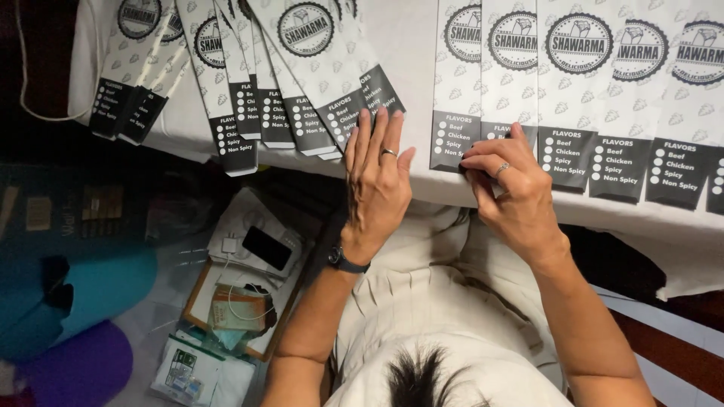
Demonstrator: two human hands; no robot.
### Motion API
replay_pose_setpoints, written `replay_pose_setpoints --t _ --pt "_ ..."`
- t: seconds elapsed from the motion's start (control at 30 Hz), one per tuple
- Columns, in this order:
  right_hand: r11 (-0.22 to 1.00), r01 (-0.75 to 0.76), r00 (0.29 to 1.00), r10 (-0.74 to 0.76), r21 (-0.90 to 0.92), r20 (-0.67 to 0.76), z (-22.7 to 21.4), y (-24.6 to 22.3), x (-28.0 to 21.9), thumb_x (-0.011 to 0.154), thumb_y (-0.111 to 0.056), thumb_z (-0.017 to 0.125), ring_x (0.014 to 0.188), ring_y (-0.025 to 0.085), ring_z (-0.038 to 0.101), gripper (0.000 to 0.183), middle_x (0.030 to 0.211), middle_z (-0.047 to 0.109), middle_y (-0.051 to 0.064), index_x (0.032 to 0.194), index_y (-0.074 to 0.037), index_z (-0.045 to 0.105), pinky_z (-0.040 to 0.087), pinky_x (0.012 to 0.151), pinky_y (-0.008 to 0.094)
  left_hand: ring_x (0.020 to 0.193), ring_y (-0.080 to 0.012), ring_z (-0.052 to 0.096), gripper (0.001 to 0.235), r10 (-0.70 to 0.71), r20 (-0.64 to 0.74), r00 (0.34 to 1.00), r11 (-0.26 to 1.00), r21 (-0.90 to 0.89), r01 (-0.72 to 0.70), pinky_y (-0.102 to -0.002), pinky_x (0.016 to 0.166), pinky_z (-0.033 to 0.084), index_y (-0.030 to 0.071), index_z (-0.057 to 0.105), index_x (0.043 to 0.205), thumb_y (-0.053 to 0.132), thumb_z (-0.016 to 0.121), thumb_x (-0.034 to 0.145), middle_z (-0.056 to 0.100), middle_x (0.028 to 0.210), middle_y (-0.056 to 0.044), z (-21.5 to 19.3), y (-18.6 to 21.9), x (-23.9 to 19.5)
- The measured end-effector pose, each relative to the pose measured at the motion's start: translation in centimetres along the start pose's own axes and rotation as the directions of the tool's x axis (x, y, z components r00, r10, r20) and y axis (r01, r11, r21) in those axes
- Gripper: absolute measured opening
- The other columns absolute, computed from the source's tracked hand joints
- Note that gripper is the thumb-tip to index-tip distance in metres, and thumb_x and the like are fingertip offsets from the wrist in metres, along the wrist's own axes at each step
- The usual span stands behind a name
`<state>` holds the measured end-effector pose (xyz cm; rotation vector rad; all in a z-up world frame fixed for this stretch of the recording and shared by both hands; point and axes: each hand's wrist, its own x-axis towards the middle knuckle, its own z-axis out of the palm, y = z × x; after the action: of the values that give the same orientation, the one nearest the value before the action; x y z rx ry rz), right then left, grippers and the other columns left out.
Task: The person folds and sorts printed paper bags for food packaging by hand. They separate individual bags from a larger sheet and fold them along the creases to stack them on a table.
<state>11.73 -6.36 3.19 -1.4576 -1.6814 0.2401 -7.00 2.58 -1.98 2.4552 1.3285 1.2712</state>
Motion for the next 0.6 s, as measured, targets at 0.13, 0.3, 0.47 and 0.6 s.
replay_pose_setpoints --t 0.13,0.3,0.47,0.6 --pt "0.999 0.031 1.000 -0.030 -0.010 0.005 0.0 0.2 0.0 0.092 0.013 0.074 0.111 0.032 0.069 0.013 0.104 0.072 0.012 0.098 0.002 0.075 0.030 0.125 0.053 0.122 -0.0400 0.063 0.044 -0.066 -0.116 0.991 0.995 0.070 0.074 -0.050 0.103 0.048 0.005 0.060 0.140 0.028 0.066 0.104 0.063 0.135 -0.017 0.0 -2.2 1.0" --pt "0.995 0.094 0.995 -0.092 -0.034 0.043 -0.4 -0.4 0.4 0.093 0.014 0.072 0.105 0.031 0.067 0.013 0.106 0.070 0.016 0.101 0.004 0.071 0.030 0.124 0.062 0.122 -0.0429 0.047 0.100 -0.367 -0.045 0.929 0.837 0.421 0.351 -0.057 0.095 0.042 -0.002 0.047 0.143 0.071 0.080 0.084 0.049 0.139 -0.024 -2.9 -4.8 5.7" --pt "0.979 0.175 0.981 -0.165 -0.104 0.100 -0.6 -1.6 1.2 0.091 0.022 0.066 0.098 0.033 0.064 0.022 0.107 0.067 0.019 0.106 0.006 0.066 0.037 0.120 0.070 0.132 -0.0440 0.036 0.138 -0.659 0.108 0.745 0.711 0.411 0.570 -0.065 0.102 0.037 -0.006 0.025 0.155 0.075 0.096 0.069 0.042 0.145 -0.027 -3.4 -6.5 8.1" --pt "0.983 0.185 0.981 -0.184 -0.008 0.064 0.6 -3.6 4.2 0.088 0.019 0.060 0.110 0.037 0.058 0.026 0.111 0.069 0.017 0.107 0.004 0.070 0.047 0.105 0.053 0.143 -0.0576 0.028 0.138 -0.646 0.163 0.746 0.761 0.223 0.610 -0.062 0.113 0.031 -0.018 0.025 0.149 0.054 0.106 0.064 0.036 0.150 -0.039 -2.5 -8.4 8.2"
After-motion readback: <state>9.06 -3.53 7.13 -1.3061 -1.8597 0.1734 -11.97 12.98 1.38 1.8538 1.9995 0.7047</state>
